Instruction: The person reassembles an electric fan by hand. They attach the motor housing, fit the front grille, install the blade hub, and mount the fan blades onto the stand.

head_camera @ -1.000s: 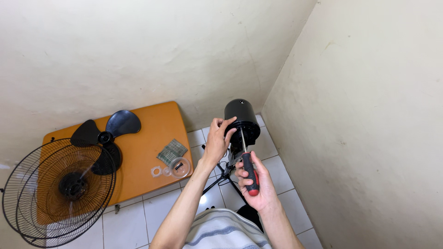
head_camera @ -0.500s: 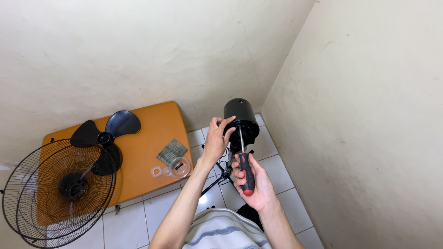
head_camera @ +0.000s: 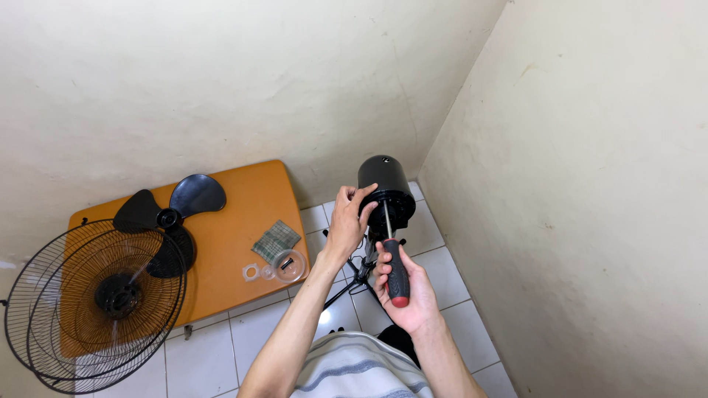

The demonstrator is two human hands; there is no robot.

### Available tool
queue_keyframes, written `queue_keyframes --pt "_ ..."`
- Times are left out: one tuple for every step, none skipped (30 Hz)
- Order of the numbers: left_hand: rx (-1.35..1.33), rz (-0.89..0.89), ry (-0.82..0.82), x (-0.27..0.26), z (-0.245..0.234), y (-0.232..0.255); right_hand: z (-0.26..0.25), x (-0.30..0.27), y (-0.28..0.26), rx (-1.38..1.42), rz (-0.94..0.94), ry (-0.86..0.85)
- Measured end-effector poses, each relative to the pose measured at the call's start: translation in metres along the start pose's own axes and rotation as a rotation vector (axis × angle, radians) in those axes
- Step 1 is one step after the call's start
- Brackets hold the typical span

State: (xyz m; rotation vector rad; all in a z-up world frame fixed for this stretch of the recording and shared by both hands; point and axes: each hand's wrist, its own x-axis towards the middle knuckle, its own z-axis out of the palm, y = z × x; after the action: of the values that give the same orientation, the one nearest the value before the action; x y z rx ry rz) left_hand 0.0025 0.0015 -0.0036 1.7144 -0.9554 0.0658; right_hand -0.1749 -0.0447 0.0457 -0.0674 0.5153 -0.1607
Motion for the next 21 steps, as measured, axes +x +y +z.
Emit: queue_keyframes --pt "-0.004 0.002 0.002 0.0005 -0.0003 0.0001 -0.0004 0.0004 0.0009 -0.012 0.019 -0.050" --pt "-0.009 0.003 0.003 0.0011 -0.0007 0.0002 -0.0009 0.0006 0.0015 -0.023 0.038 -0.099" --pt "-0.010 0.000 -0.003 0.0008 -0.0015 0.0002 -0.0016 0.0007 0.0014 -0.023 0.028 -0.081" --pt "-0.011 -0.004 -0.009 0.0007 -0.0023 0.0002 -0.0022 0.0010 0.0010 -0.023 0.018 -0.064" --pt "-0.014 -0.006 -0.017 0.0003 -0.0023 0.0005 -0.0034 0.0006 0.0007 -0.023 0.006 -0.045" --pt "-0.014 -0.003 -0.014 -0.0002 -0.0022 0.0009 -0.0047 0.0003 0.0009 -0.029 -0.012 -0.039" --pt "-0.014 0.001 -0.011 0.0004 -0.0022 0.0012 -0.0051 0.0007 0.0009 -0.035 -0.030 -0.034" --pt "-0.015 0.006 -0.008 0.0010 -0.0019 0.0014 -0.0055 0.0010 0.0008 -0.042 -0.048 -0.029" --pt "-0.014 0.009 -0.009 0.0000 -0.0017 0.0017 -0.0067 0.0002 0.0014 -0.050 -0.061 -0.017" --pt "-0.014 0.012 -0.010 -0.0012 -0.0015 0.0020 -0.0076 -0.0005 0.0019 -0.059 -0.073 -0.004" --pt "-0.012 0.020 -0.008 -0.0002 -0.0020 0.0016 -0.0071 0.0006 0.0018 -0.070 -0.086 0.004" --pt "-0.012 0.016 -0.006 0.0003 -0.0028 0.0013 -0.0067 0.0008 0.0016 -0.064 -0.075 0.018" --pt "-0.013 0.011 -0.005 0.0007 -0.0028 0.0015 -0.0066 -0.0004 0.0005 -0.057 -0.067 0.034" --pt "-0.013 0.007 -0.004 0.0008 -0.0028 0.0018 -0.0066 -0.0014 -0.0003 -0.051 -0.058 0.049" --pt "-0.012 0.000 -0.013 0.0011 -0.0031 0.0018 -0.0066 -0.0017 -0.0001 -0.068 -0.057 0.038" --pt "-0.009 -0.006 -0.022 0.0010 -0.0036 0.0019 -0.0069 -0.0023 0.0009 -0.086 -0.057 0.026" --pt "-0.007 -0.013 -0.030 0.0009 -0.0037 0.0026 -0.0072 -0.0034 0.0017 -0.104 -0.055 0.014" --pt "-0.011 -0.016 -0.034 0.0005 -0.0035 0.0037 -0.0077 -0.0051 0.0027 -0.113 -0.062 0.011" --pt "-0.014 -0.019 -0.037 0.0001 -0.0039 0.0043 -0.0081 -0.0062 0.0041 -0.122 -0.067 0.010" --pt "-0.017 -0.023 -0.040 0.0004 -0.0043 0.0047 -0.0084 -0.0070 0.0053 -0.132 -0.072 0.008" --pt "-0.019 -0.022 -0.040 0.0008 -0.0050 0.0051 -0.0091 -0.0079 0.0066 -0.151 -0.083 0.008"
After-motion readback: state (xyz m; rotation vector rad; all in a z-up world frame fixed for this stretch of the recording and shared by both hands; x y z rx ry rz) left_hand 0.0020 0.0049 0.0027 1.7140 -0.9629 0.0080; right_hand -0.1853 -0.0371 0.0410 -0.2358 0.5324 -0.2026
